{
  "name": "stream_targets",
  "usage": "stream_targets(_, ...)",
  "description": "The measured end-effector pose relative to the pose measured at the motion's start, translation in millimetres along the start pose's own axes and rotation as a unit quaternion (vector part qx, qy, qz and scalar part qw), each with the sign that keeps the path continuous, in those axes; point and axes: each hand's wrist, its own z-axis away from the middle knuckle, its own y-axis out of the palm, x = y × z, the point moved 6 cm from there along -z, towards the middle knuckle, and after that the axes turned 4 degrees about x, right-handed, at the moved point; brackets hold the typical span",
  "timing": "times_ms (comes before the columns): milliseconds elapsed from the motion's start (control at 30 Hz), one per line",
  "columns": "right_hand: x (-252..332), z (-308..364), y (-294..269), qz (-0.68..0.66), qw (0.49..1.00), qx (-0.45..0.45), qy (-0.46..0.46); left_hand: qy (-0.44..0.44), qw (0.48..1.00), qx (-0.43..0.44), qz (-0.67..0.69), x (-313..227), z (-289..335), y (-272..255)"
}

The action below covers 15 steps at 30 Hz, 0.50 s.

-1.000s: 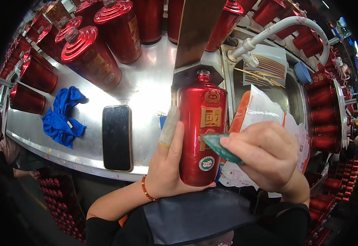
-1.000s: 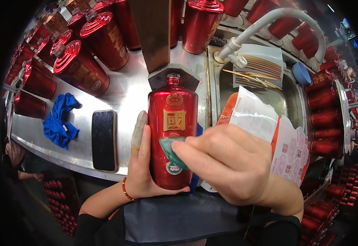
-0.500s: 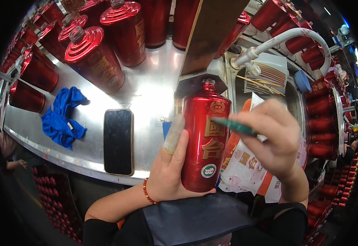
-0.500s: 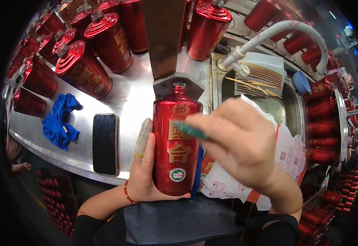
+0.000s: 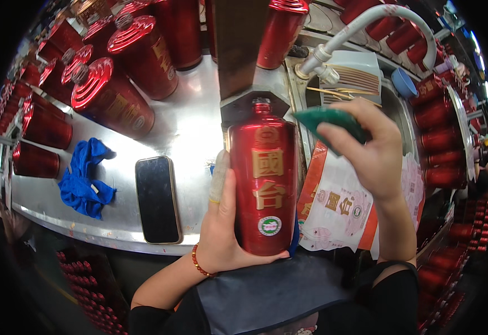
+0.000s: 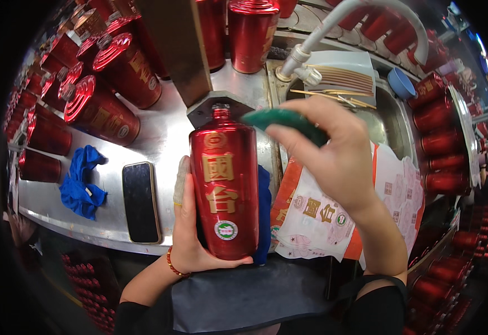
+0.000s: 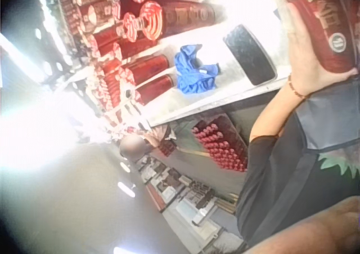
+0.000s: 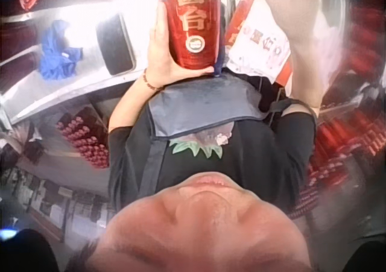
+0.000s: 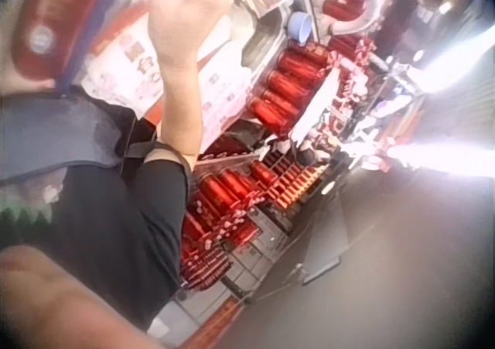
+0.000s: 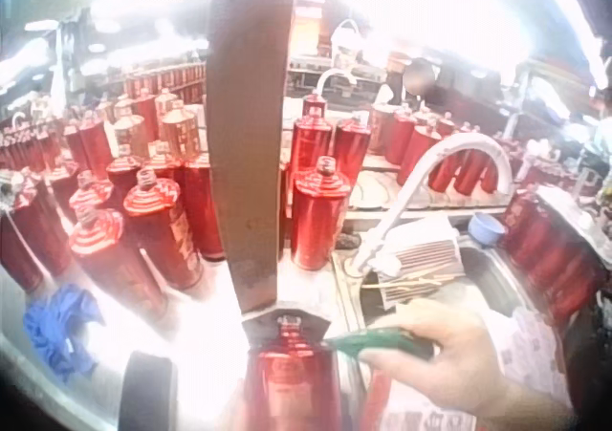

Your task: The person wipes the exterior of red cylindrical containers with a green cloth, rotating each container to clean all sides. The person handles the containers one at a time and places them back on the stainless steel counter after cleaning.

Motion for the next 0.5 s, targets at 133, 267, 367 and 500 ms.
stream_targets(133, -4, 24, 10, -0.043, 0.999, 0.001, -0.015, 0.029, 0.999, 0.023, -0.040, -3, -3, -3)
stream_targets(267, -17, 26, -2, 0.007, 0.997, -0.070, -0.009, 0.033, 0.997, 0.019, -0.072, -4, -6, -6)
stream_targets(367, -5, 31, 14, -0.026, 0.998, 0.016, -0.059, 0.028, 0.997, 0.022, -0.067, 1, -3, -5)
stream_targets(500, -4, 32, -4, 0.109, 0.983, -0.102, -0.105, 0.027, 0.997, 0.023, -0.071, 2, 0, -4)
